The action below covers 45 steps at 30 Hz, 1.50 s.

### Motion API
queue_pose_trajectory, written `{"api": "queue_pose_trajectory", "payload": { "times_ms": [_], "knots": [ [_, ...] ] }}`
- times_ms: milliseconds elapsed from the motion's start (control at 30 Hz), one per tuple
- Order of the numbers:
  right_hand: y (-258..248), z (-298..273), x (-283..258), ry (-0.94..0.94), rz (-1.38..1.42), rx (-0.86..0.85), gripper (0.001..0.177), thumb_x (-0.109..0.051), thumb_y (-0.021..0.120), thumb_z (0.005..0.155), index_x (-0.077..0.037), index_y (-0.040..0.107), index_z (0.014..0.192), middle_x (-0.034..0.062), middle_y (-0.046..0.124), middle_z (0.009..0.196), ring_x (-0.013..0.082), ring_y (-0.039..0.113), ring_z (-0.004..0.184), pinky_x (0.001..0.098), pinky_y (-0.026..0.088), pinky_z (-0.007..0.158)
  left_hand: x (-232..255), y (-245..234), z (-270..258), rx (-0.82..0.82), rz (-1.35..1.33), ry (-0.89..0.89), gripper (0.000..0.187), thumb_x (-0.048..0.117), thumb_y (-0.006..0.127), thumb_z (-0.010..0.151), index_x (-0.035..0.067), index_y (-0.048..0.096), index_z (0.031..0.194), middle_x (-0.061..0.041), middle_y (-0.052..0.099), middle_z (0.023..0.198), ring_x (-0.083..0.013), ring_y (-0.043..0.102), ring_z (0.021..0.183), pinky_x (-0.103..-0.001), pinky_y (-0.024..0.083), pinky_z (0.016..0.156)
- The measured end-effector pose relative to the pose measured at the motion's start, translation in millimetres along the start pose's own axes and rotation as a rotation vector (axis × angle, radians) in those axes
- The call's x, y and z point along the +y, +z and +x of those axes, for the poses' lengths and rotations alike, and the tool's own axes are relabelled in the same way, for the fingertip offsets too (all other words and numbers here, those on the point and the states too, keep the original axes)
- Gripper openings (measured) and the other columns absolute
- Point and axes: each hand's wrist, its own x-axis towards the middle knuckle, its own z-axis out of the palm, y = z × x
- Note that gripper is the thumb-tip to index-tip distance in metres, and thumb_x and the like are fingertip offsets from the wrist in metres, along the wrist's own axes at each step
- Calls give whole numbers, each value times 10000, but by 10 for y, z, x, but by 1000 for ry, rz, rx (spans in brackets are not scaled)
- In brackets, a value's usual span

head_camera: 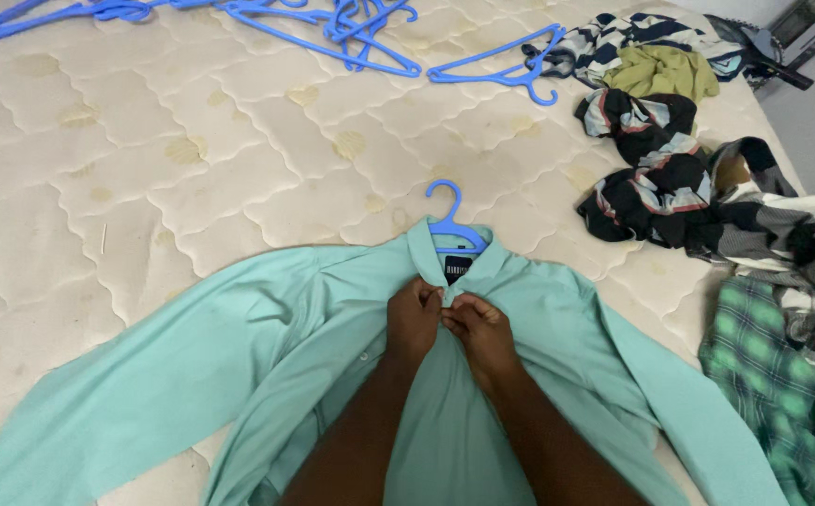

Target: The person hangs a plaid shirt in a wardrobe, then lays a light green shirt on a bed, buttons it, places it on a hanger, and hangs it in the wardrobe. The person also rearranges other shirts already hanging in the wardrobe.

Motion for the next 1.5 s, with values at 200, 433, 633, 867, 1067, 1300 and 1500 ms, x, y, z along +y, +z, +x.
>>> {"api": "queue_pose_trajectory", "payload": {
  "times_ms": [200,433,633,867,1067,1300,1500],
  "knots": [
    [125,-22,-38,28,-141,117,65,-65,685,951,-13,701,987,62,709,891,159,670,812,313,562,807,-11,-3,-58,-21,-57,-2,101,71,656,922,-9,701,965,-131,746,797,-200,713,684,-342,554,642],
    [244,-85,-99,0,-121,157,71,-80,698,924,-21,703,964,53,723,883,142,673,780,304,559,762,95,-42,-188,-15,19,121,202,49,733,821,-1,646,997,-125,672,768,-220,667,673,-354,548,633],
    [286,-62,-92,-22,-198,165,80,-82,655,935,-16,699,940,63,715,854,148,654,745,310,553,722,199,-60,-212,-17,70,55,169,84,718,861,12,639,991,-137,666,780,-252,662,690,-375,534,657],
    [295,-65,-52,-10,-264,186,117,-105,619,971,-28,693,925,58,704,820,148,633,721,318,529,707,255,-49,-268,53,183,119,125,125,628,929,2,630,951,-216,664,857,-395,652,805,-481,510,717],
    [206,3,63,-69,-325,144,103,-79,589,970,-29,678,957,41,699,840,126,606,729,293,506,711,237,-7,-235,123,282,176,131,138,588,940,21,616,990,-238,668,900,-462,632,873,-541,484,729],
    [108,62,121,-47,-258,54,138,-144,600,1011,-29,669,983,45,673,832,125,600,714,302,515,693,295,-35,-236,84,306,86,114,162,568,995,49,588,998,-230,662,851,-451,644,830,-540,474,686],
    [98,68,34,-66,-209,36,140,-143,607,1024,-24,675,1000,27,656,861,115,577,712,285,493,669,572,-152,-212,51,227,37,141,142,597,947,63,601,1063,-205,679,823,-402,674,789,-496,505,687]
  ]
}}
